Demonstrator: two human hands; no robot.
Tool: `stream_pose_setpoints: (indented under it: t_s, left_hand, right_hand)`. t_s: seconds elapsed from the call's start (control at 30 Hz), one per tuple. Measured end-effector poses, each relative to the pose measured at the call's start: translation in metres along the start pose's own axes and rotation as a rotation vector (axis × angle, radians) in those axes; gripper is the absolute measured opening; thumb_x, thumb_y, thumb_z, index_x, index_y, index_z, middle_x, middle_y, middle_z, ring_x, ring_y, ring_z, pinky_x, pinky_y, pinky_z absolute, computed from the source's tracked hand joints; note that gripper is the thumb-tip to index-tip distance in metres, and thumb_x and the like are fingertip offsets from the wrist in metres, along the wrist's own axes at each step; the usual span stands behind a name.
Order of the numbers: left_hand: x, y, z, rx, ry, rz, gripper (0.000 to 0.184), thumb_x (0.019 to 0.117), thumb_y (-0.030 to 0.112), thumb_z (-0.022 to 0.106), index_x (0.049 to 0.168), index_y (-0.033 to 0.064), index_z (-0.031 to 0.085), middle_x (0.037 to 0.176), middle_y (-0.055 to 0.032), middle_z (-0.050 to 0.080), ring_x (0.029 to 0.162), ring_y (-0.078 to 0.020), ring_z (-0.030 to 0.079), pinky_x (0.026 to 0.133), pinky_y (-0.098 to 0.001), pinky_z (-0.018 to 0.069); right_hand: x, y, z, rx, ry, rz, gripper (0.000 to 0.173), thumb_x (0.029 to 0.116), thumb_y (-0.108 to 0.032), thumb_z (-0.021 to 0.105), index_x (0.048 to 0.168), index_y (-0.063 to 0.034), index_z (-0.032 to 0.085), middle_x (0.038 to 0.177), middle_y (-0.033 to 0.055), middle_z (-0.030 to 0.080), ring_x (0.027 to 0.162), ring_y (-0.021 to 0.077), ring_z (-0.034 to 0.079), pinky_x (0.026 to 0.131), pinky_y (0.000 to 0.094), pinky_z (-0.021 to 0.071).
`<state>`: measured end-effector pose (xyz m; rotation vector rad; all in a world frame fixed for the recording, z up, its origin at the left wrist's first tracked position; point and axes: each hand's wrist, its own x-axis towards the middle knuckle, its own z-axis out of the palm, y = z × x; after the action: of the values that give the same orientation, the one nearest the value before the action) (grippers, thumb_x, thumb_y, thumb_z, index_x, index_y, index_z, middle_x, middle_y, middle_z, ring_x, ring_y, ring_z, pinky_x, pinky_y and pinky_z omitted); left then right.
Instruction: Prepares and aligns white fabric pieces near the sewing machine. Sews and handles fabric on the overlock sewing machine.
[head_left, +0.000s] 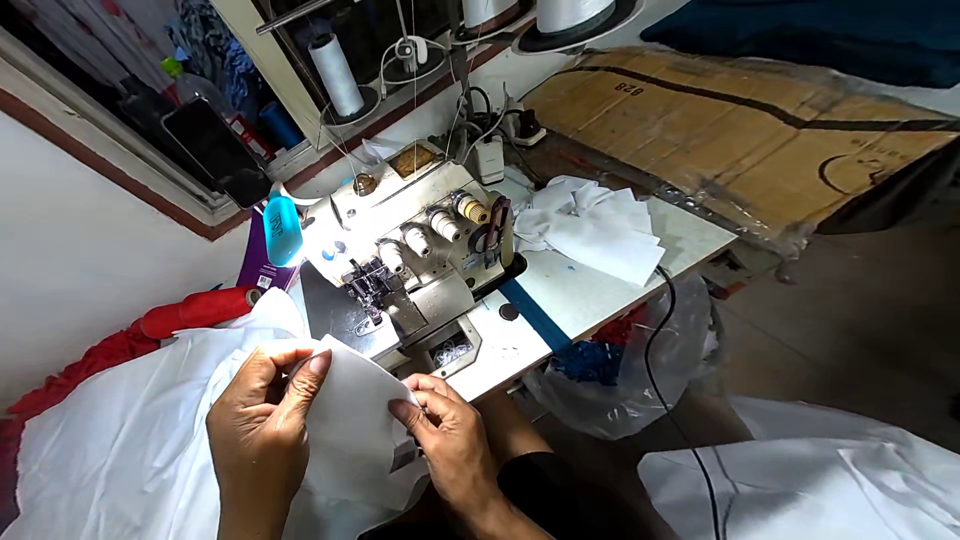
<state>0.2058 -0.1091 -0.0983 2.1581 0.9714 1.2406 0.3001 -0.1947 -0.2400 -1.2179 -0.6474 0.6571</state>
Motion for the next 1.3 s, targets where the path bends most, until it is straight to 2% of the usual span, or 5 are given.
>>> stream_pose_setpoints:
  t_s: [0.53, 0.67, 0.83, 0.97, 1.3]
  left_hand:
    - [0.016, -0.019, -0.005, 0.093, 0.032, -0.021, 0.003, 0.0864, 0.01, 0.071, 0.09, 0.0099, 0.071, 0.081, 0.0079, 0.069, 0.07, 0.0019, 0.065, 0.064, -0.0147, 0.0559]
    - [0.02, -0.061, 0.029, 0.344, -0.089, -0.114, 0.004, 0.0881, 0.016, 0.077, 0.088, 0.0123, 0.077, 0.081, 0.0026, 0.071, 0.072, -0.0063, 0.066, 0.068, -0.0314, 0.0553]
    - [0.014, -0.079, 0.054, 0.589, -0.006, 0.09, 0.015, 0.085, 0.013, 0.075, 0.095, 0.003, 0.071, 0.098, -0.0156, 0.068, 0.094, -0.0352, 0.065, 0.081, -0.0526, 0.0519]
    - [-0.009, -0.071, 0.071, 0.805, 0.038, 0.231, 0.017, 0.0938, 0.009, 0.06, 0.092, 0.0002, 0.074, 0.088, -0.0166, 0.069, 0.083, -0.0345, 0.068, 0.072, -0.0463, 0.0559]
    - [-0.064, -0.071, 0.094, 0.749, 0.07, 0.125, 0.055, 0.1075, 0.043, 0.037, 0.129, 0.0032, 0.07, 0.137, -0.0179, 0.064, 0.127, -0.0397, 0.058, 0.109, -0.0529, 0.0422]
  right_hand:
    - [-0.002, -0.022, -0.012, 0.479, 0.097, 0.35, 0.026, 0.0696, 0.008, 0.085, 0.077, 0.0019, 0.061, 0.081, 0.0137, 0.073, 0.066, 0.0179, 0.072, 0.062, 0.0314, 0.0638]
    - [0.008, -0.01, -0.027, 0.414, -0.026, 0.595, 0.031, 0.0793, 0.013, 0.075, 0.107, 0.0066, 0.063, 0.08, 0.013, 0.073, 0.066, 0.0188, 0.072, 0.063, 0.0326, 0.0632]
    - [0.014, -0.004, -0.033, 0.206, -0.128, 0.633, 0.01, 0.0884, -0.003, 0.077, 0.083, 0.0008, 0.07, 0.067, 0.0058, 0.069, 0.054, 0.0102, 0.065, 0.052, 0.0243, 0.057]
    - [0.009, 0.002, -0.036, 0.144, -0.164, 0.554, 0.014, 0.0922, -0.008, 0.072, 0.079, -0.0023, 0.073, 0.064, 0.0017, 0.067, 0.051, 0.0051, 0.059, 0.048, 0.0202, 0.0511]
    - [-0.007, 0.001, -0.046, 0.1, -0.24, 0.456, 0.016, 0.0978, -0.005, 0.06, 0.088, -0.0004, 0.072, 0.072, 0.0004, 0.069, 0.056, 0.0053, 0.064, 0.052, 0.022, 0.0558]
